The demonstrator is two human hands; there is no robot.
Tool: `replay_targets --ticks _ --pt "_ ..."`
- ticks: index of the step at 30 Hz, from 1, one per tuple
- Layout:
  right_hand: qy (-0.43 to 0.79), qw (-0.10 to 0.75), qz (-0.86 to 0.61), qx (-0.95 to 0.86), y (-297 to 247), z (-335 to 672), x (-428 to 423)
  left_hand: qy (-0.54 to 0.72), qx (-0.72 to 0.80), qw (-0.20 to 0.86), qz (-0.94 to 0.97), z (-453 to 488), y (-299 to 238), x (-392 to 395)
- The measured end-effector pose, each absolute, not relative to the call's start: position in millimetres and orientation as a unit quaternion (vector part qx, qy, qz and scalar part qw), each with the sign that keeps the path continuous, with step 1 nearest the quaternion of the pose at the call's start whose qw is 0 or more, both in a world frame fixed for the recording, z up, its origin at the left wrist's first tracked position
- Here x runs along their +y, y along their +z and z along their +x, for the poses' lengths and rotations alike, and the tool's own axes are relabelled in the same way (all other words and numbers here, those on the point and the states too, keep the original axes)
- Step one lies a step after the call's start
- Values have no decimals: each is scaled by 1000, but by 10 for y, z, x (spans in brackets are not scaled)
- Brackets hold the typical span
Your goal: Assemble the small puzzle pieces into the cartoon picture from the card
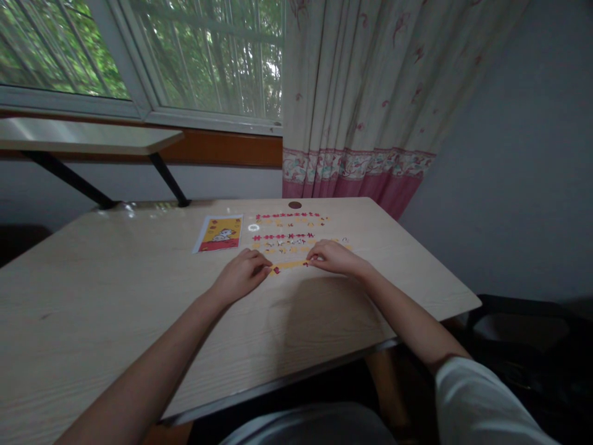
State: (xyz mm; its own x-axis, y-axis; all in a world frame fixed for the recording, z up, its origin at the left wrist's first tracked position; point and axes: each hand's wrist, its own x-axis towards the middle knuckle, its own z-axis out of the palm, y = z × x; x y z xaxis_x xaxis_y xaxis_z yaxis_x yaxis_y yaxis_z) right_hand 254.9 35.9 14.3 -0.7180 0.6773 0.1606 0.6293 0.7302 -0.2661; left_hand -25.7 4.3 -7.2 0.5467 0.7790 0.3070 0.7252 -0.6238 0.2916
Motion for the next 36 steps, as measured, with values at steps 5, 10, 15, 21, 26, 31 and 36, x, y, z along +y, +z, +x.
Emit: replay_targets --ticks 5,10,15,21,26,31,36 --pt "101 124 -352 -922 154 2545 354 223 430 69 872 -263 -61 40" --pt "93 136 -358 -919 151 2576 376 221 427 73 874 -267 -64 50" --pt "86 150 -374 -911 163 2645 419 211 430 66 875 -261 -70 38" --pt "85 157 -395 -901 178 2734 460 209 430 68 876 -256 -86 32" --pt "90 171 -446 -874 242 2890 619 205 430 68 877 -254 -92 40" --pt "61 148 -541 -826 248 3107 998 200 434 64 876 -238 -76 27" --pt "37 112 -574 -810 76 3185 1324 199 443 63 872 -219 -49 6"
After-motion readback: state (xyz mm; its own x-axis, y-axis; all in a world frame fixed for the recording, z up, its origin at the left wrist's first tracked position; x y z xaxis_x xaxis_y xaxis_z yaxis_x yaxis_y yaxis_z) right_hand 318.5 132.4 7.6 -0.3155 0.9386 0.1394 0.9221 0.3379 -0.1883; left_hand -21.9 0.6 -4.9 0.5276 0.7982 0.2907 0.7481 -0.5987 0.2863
